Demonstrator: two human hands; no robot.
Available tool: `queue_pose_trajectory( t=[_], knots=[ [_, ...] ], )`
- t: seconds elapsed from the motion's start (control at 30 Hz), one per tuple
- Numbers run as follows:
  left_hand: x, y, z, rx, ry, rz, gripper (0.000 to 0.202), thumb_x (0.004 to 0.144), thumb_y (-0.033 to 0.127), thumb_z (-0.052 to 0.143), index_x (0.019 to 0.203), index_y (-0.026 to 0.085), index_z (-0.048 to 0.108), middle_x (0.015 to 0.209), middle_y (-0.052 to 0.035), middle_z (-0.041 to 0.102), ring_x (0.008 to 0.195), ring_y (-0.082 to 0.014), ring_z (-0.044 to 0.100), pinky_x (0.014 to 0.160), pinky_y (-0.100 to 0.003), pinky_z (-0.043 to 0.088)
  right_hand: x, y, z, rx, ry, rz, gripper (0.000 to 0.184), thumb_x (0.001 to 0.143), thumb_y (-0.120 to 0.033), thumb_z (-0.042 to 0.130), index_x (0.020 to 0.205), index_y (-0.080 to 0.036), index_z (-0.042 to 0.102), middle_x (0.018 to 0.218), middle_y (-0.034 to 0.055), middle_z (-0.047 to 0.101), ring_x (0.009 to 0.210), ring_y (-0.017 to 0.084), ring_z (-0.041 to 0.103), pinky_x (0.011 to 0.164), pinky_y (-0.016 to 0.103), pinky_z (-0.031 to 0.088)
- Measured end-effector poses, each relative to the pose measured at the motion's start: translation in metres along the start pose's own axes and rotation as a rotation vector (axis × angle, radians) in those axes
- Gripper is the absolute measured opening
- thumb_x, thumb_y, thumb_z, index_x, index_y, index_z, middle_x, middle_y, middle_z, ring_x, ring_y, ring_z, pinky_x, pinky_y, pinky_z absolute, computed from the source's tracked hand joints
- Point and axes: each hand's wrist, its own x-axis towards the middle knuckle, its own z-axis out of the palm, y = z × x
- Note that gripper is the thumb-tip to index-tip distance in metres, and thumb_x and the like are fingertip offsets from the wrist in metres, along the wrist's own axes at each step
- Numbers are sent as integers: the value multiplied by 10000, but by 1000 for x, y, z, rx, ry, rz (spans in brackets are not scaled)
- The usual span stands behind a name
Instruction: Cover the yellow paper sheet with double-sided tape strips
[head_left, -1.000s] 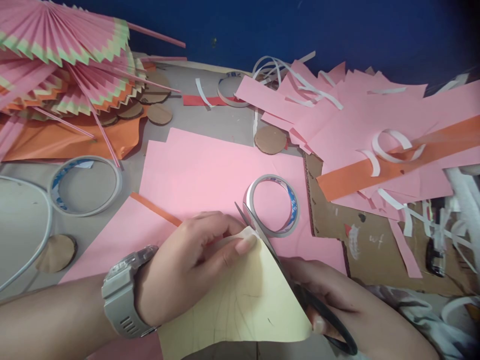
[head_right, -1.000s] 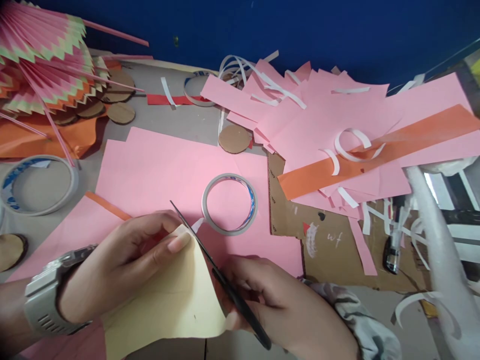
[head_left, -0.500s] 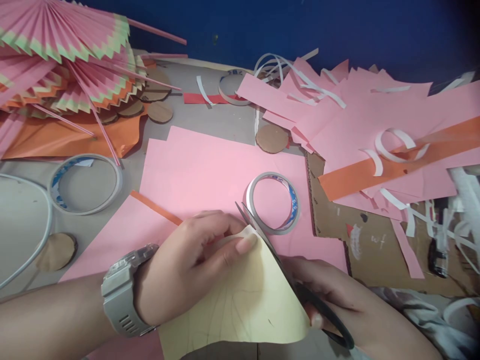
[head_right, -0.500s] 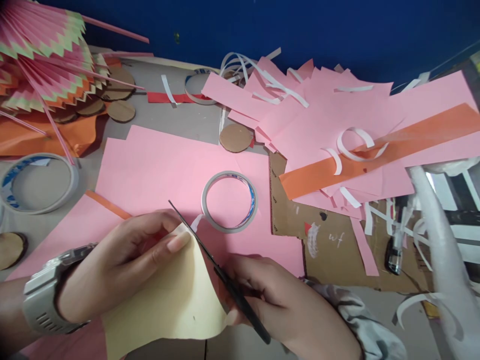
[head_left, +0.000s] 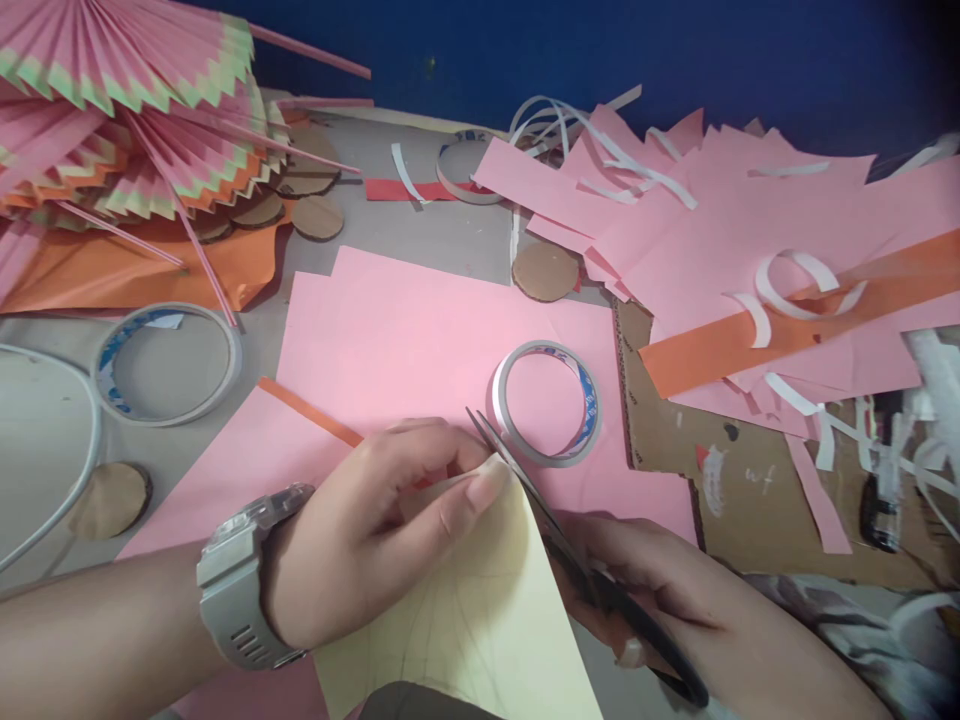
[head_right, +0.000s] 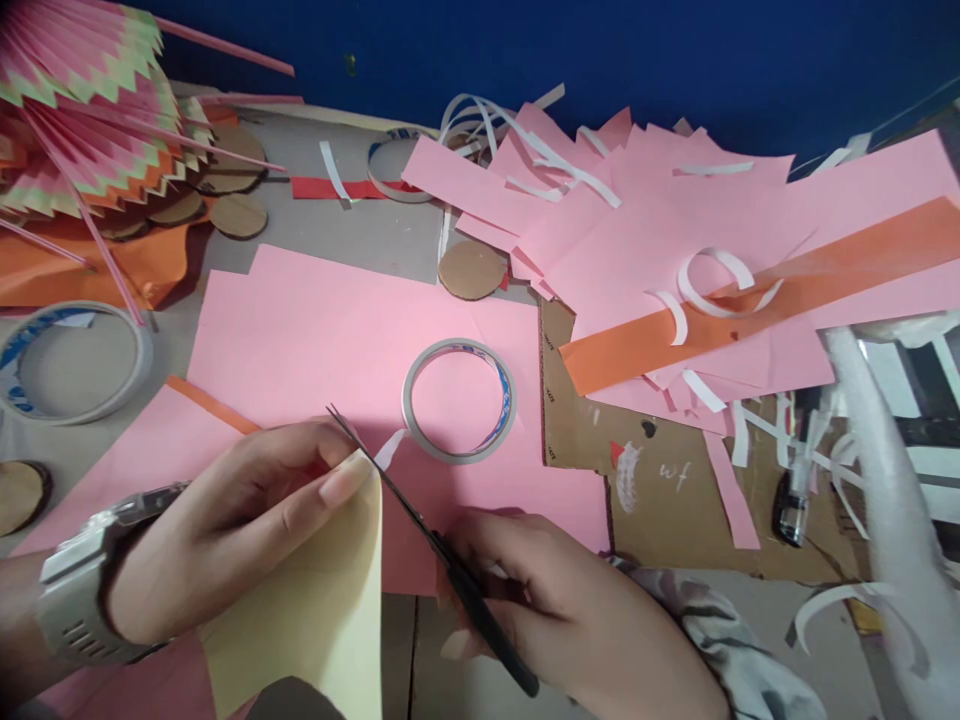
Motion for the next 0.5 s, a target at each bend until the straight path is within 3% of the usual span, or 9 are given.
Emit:
queue_pose_trajectory(
  t=[0.2, 0.33, 0.5],
  knots=[
    [-1, -2, 1, 12, -3, 13, 249, 926, 293, 434, 723, 180, 524, 664, 51, 520, 607, -57, 480, 590, -157, 400, -3, -2, 3, 79, -39, 55, 161, 682, -225, 538, 634, -241, 386, 615, -50, 421, 503, 108, 443, 445, 195, 408],
    [0, -2, 1, 19, 0, 16, 263, 926, 307, 432, 719, 179, 532, 656, 48, 517, 606, -63, 481, 600, -172, 405, -2, -2, 4, 45, -22, 54, 180, 653, -252, 568, 619, -245, 392, 623, -36, 435, 543, 134, 485, 464, 214, 432],
    [-1, -2, 1, 24, 4, 18, 255, 925, 296, 435, 716, 177, 520, 656, 50, 505, 619, -60, 473, 600, -163, 393, -2, -3, 4, 47, -14, 59, 171, 683, -272, 532, 614, -241, 378, 587, -49, 417, 490, 115, 427, 447, 210, 403]
  ],
)
